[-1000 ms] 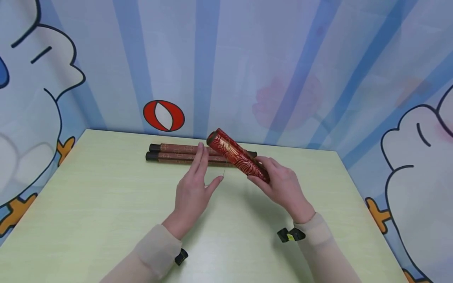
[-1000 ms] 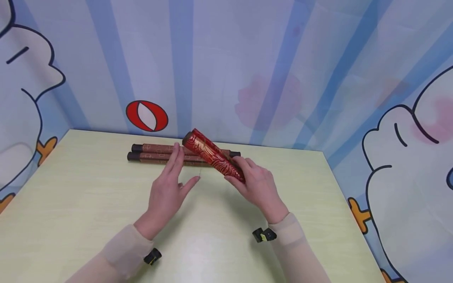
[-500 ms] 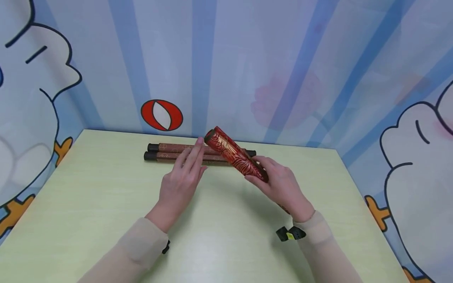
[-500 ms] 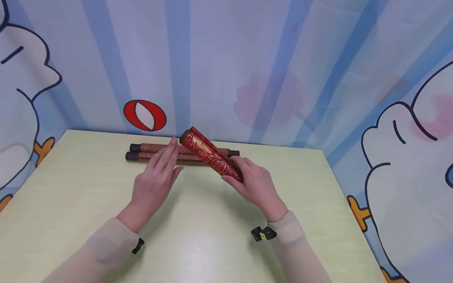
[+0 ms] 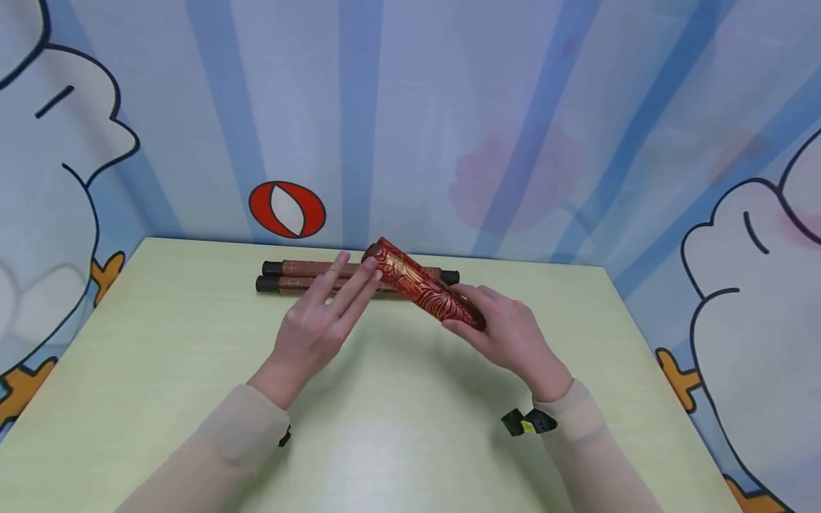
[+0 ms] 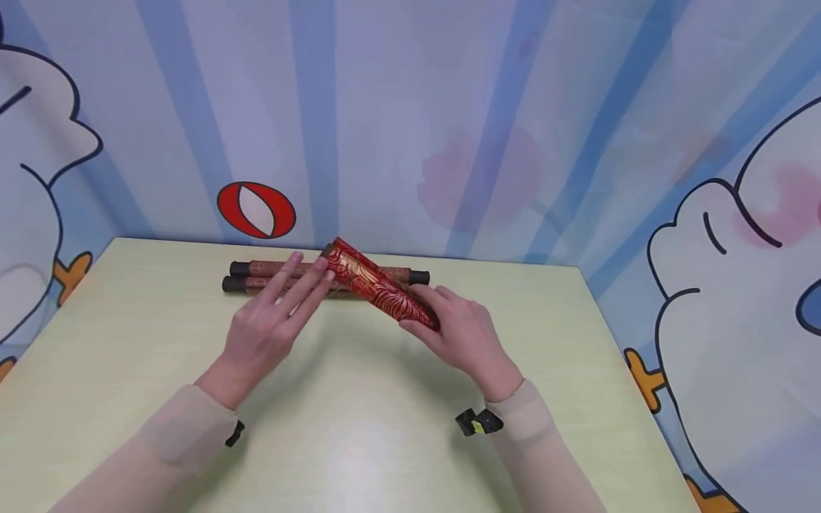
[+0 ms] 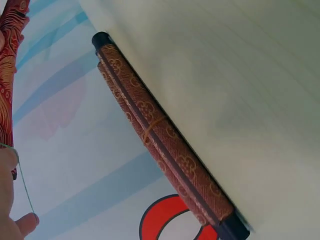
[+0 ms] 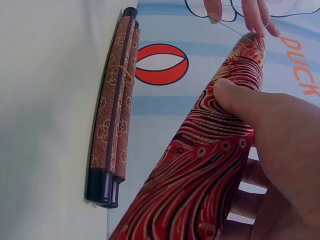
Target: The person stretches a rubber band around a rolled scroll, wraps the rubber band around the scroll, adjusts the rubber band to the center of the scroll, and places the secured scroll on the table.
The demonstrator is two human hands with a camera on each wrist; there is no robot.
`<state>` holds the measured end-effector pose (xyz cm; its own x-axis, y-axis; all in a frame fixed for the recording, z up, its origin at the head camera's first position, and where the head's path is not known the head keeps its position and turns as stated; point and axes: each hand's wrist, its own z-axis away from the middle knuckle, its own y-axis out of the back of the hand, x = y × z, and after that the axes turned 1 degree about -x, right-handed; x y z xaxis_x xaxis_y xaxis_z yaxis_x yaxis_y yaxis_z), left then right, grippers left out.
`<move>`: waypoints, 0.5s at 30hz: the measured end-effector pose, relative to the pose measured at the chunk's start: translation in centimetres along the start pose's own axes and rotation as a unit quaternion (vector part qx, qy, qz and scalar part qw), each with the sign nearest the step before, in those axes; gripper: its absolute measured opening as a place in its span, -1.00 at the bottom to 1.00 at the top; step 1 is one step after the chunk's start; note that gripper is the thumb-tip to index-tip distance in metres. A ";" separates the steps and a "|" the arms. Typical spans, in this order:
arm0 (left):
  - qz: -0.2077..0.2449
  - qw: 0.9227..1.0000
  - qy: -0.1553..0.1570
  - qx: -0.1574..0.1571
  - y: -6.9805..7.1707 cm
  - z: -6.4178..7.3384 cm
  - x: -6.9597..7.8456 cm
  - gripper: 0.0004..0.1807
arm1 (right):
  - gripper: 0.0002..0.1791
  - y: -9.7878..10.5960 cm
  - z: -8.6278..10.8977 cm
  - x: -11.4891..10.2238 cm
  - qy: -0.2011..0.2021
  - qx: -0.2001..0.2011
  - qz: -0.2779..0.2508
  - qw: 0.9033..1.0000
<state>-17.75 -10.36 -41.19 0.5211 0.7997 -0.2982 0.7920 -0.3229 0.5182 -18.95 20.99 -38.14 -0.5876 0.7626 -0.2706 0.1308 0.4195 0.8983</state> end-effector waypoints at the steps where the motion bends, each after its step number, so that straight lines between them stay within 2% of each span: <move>1: -0.008 1.000 -0.016 0.002 0.0 0.0 -0.2 -0.37 | -0.37 0.1 0.0 0.0 0.004 0.000 0.004 1.000; 3: -0.016 0.999 -0.043 0.006 0.1 -0.1 -0.6 -0.38 | -0.38 0.2 0.1 0.1 0.009 0.000 0.014 1.000; 8: 0.001 0.995 -0.096 0.020 0.5 -0.6 -1.5 -0.41 | -0.39 0.4 0.1 0.0 0.022 -0.005 0.035 0.999; 15: 0.024 0.989 -0.141 0.038 1.1 -1.5 -2.3 -0.49 | -0.39 0.6 0.2 -0.1 0.041 -0.006 0.065 0.997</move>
<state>-18.57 -11.78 -38.78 0.6186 0.6124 -0.4921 0.7799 -0.4025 0.4794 -18.66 21.22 -37.66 -0.6295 0.7673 -0.1228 0.2003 0.3130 0.9284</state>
